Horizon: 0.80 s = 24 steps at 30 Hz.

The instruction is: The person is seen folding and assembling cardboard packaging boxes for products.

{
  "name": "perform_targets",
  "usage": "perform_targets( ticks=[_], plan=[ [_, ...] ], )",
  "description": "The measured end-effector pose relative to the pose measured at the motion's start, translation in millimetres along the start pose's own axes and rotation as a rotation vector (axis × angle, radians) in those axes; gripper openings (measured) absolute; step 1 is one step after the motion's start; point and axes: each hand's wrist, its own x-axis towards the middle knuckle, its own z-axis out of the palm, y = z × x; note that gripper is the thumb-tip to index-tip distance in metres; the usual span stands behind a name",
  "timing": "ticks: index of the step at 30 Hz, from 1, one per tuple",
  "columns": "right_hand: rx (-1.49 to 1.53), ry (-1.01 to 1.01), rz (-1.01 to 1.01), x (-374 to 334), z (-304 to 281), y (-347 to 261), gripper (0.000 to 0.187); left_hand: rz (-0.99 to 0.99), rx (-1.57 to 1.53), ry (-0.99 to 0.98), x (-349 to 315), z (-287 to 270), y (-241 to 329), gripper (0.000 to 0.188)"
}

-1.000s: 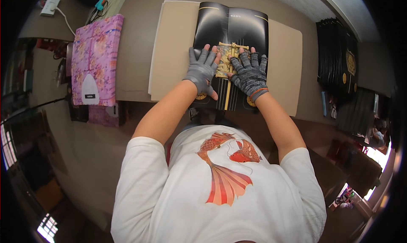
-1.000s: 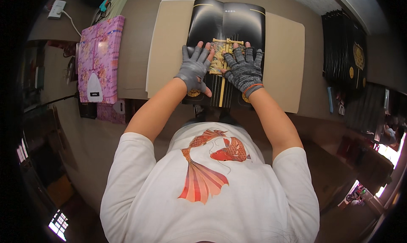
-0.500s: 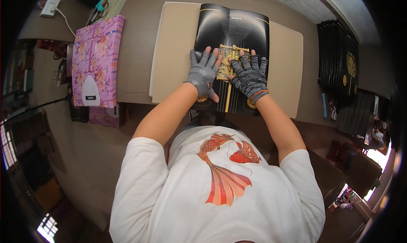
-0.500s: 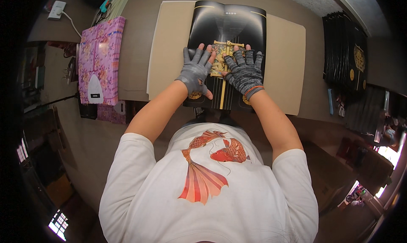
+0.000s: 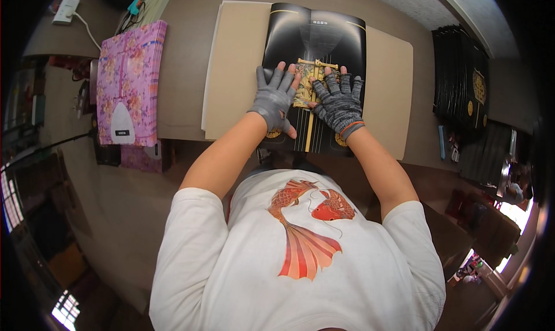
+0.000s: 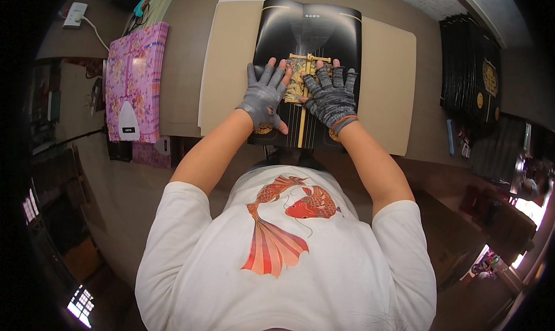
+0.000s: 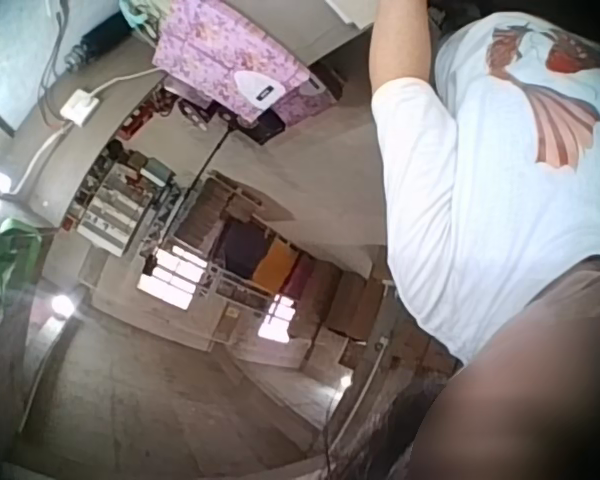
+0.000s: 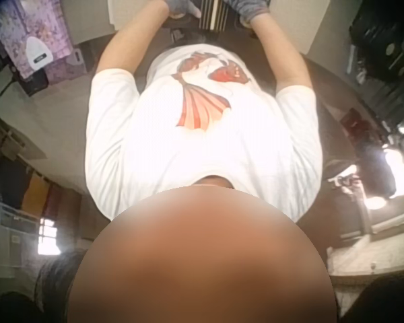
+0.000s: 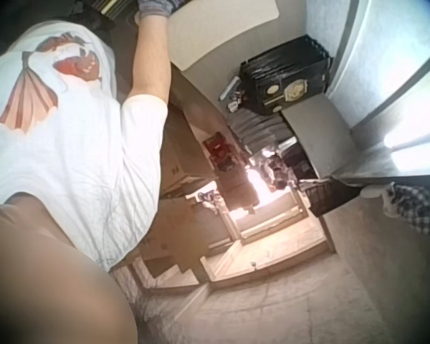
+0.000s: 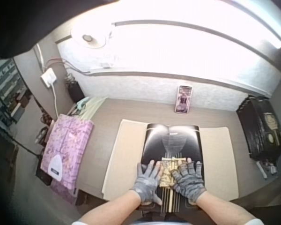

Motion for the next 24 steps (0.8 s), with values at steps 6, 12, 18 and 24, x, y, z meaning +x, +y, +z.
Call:
perform_targets(
  ticks=[6,12,18,24],
  plan=[
    [0.001,-0.051,0.003,3,-7,0,0.07,-0.01,0.013,-0.008,3,1,-1,0.152],
    [0.024,-0.074,0.014,4,-5,0,0.07,-0.101,-0.142,0.098,10,6,11,0.136],
    [0.051,-0.098,0.022,2,-8,1,0.076,-0.141,-0.102,0.052,14,0,20,0.127],
    [0.092,-0.069,0.005,1,-3,4,0.083,-0.184,-0.055,-0.021,18,-4,26,0.127]
  ],
)
